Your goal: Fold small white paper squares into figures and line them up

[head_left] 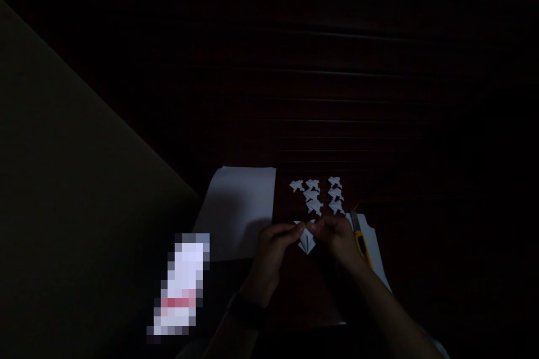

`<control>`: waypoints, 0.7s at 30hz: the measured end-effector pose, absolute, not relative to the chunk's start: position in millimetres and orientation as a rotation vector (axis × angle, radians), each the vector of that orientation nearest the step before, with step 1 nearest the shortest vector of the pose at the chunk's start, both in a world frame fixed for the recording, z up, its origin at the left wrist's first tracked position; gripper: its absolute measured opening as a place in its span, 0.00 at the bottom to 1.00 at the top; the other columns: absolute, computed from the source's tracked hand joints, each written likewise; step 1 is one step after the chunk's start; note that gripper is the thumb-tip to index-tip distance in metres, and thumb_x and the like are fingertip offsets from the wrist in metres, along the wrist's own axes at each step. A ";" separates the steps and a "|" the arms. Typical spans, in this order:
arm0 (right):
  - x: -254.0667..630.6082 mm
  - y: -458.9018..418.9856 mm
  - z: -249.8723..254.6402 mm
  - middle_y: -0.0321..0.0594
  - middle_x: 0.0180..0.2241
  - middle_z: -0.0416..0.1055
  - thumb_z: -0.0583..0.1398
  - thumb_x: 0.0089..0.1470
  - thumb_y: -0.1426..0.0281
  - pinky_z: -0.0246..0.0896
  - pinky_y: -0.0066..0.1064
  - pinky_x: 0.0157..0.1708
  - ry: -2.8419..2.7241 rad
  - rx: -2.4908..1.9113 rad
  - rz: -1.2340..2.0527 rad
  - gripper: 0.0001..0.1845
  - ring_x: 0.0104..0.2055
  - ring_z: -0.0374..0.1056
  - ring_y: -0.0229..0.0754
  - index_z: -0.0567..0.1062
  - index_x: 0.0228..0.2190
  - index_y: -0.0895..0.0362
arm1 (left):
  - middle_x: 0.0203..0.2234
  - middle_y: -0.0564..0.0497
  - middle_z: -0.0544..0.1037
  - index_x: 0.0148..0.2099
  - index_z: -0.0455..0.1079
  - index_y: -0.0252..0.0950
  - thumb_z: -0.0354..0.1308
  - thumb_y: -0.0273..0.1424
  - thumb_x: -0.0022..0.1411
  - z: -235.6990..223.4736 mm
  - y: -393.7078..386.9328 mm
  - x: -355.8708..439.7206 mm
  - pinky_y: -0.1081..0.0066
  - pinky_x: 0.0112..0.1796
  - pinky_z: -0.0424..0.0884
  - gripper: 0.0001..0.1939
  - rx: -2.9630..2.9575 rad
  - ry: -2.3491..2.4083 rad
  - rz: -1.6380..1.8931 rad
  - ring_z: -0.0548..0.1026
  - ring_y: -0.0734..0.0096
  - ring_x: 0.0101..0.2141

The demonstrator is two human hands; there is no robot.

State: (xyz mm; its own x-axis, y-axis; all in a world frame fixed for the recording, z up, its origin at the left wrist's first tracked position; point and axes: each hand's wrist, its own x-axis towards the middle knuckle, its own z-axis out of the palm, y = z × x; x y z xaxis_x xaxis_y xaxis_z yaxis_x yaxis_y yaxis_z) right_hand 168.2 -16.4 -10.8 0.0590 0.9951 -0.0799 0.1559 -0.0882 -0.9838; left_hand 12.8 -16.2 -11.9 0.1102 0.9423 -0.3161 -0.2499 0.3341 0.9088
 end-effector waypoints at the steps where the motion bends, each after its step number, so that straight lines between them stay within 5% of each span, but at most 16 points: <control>1: 167.1 -16.5 -9.0 0.33 0.17 0.64 0.61 0.48 0.60 0.51 0.27 0.22 -1.276 -1.416 1.132 0.16 0.21 0.57 0.35 0.72 0.19 0.58 | 0.28 0.47 0.80 0.32 0.78 0.34 0.65 0.35 0.48 -10.7 -16.5 12.7 0.71 0.33 0.67 0.10 0.802 1.110 1.038 0.75 0.67 0.31; 5: 164.4 -15.4 -5.3 0.35 0.24 0.69 0.63 0.47 0.60 0.56 0.27 0.29 -1.334 -1.337 1.186 0.13 0.28 0.63 0.38 0.74 0.25 0.57 | 0.30 0.46 0.80 0.34 0.78 0.34 0.65 0.36 0.48 -8.2 -16.6 12.5 0.70 0.33 0.67 0.13 0.770 1.163 1.077 0.75 0.65 0.32; 14: 167.1 -14.8 -12.7 0.33 0.21 0.67 0.67 0.40 0.61 0.53 0.27 0.27 -1.189 -1.239 1.511 0.14 0.25 0.60 0.35 0.73 0.20 0.59 | 0.31 0.45 0.80 0.33 0.78 0.33 0.64 0.37 0.48 -10.3 -16.3 14.0 0.72 0.33 0.67 0.13 0.844 1.164 1.077 0.75 0.65 0.33; 21: 169.8 -11.5 -9.9 0.29 0.14 0.53 0.65 0.43 0.61 0.41 0.26 0.19 -1.181 -1.354 1.409 0.19 0.19 0.47 0.31 0.68 0.13 0.59 | 0.26 0.48 0.79 0.31 0.78 0.34 0.64 0.38 0.48 -8.0 -15.5 15.7 0.74 0.29 0.65 0.12 0.876 1.210 1.051 0.73 0.69 0.28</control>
State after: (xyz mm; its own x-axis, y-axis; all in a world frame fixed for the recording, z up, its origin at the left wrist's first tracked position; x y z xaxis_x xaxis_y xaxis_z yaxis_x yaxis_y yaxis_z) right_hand 169.8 -11.5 -9.9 -0.0723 0.9742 -0.2140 0.0402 -0.2115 -0.9765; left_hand 15.7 -15.5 -8.0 0.0351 0.9548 -0.2951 -0.1585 0.2969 0.9417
